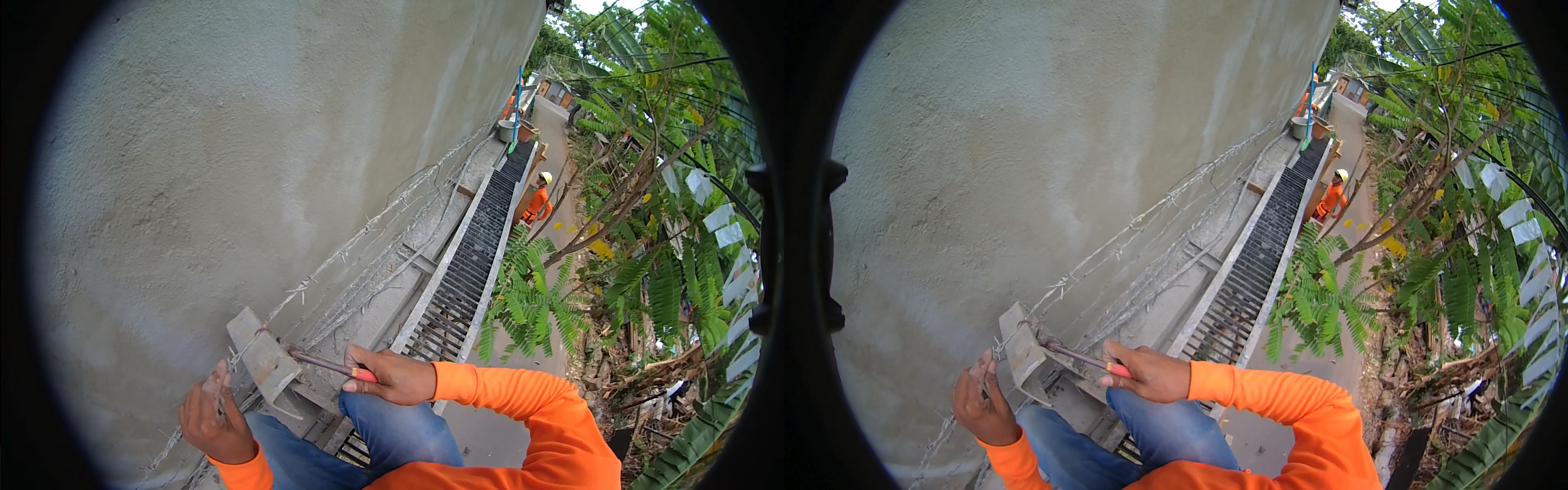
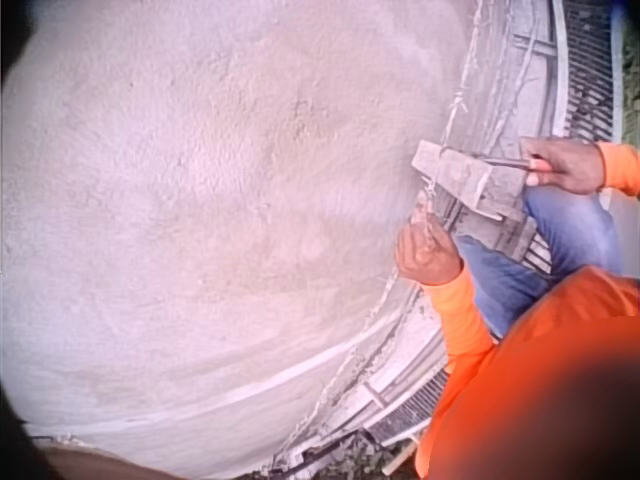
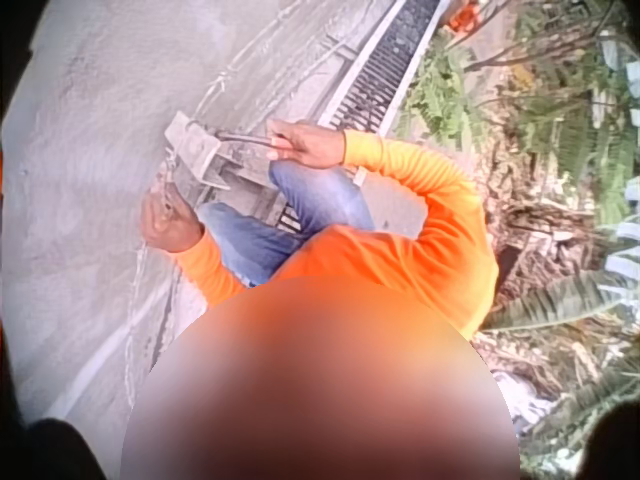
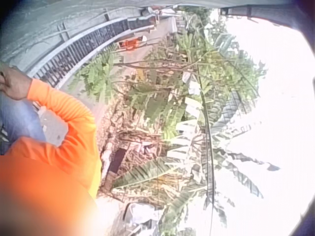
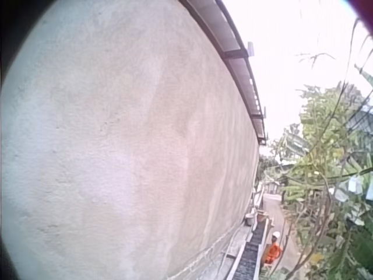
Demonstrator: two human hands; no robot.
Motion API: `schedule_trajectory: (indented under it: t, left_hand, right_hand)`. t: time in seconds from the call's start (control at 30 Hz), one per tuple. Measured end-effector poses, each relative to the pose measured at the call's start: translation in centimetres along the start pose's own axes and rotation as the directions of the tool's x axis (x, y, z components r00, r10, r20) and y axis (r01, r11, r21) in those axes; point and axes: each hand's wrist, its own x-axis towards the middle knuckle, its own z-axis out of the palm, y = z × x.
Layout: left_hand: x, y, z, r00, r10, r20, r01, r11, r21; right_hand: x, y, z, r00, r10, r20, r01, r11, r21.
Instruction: The person applies cement to a wall using a trowel and a hammer. They repeatedly scoop cement from a container and spread it along the wall, occasionally tapping the trowel with the hammer to adjust the material.
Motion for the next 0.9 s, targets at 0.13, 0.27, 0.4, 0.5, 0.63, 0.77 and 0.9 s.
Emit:
schedule_trajectory:
  t: [0.13,0.27,0.4,0.5,0.63,0.77,0.9]
  left_hand:
    - [-0.05,-0.04,0.02,1.000,-0.003,-0.002,0.003,1.000,-0.006]
    - [-0.02,-0.05,-0.01,1.000,-0.005,0.001,0.005,1.000,-0.003]
    - [0.03,-0.04,0.02,1.000,-0.020,0.007,0.020,1.000,0.008]
    - [0.09,-0.06,0.06,1.000,-0.016,0.000,0.016,1.000,0.010]
    - [0.21,-0.11,0.04,1.000,-0.009,-0.001,0.009,1.000,0.004]
    - [0.31,-0.10,-0.06,1.000,-0.002,0.004,0.002,1.000,0.015]
    - [0.40,-0.13,-0.01,1.000,-0.002,-0.003,0.002,1.000,0.000]
  right_hand:
    - [0.01,0.04,0.03,1.000,-0.005,-0.003,0.005,1.000,-0.007]
    - [0.02,0.14,0.07,1.000,-0.009,-0.009,0.009,1.000,-0.004]
    - [0.07,0.18,0.10,1.000,-0.011,-0.010,0.011,1.000,-0.020]
    - [0.13,0.14,0.11,1.000,-0.014,-0.012,0.014,1.000,-0.017]
    - [0.17,0.08,0.11,1.000,-0.014,-0.014,0.013,1.000,-0.023]
    - [0.20,0.04,0.12,0.999,-0.030,-0.024,0.030,0.999,-0.014]
    - [0.30,0.01,0.18,0.999,-0.024,-0.027,0.024,1.000,-0.016]
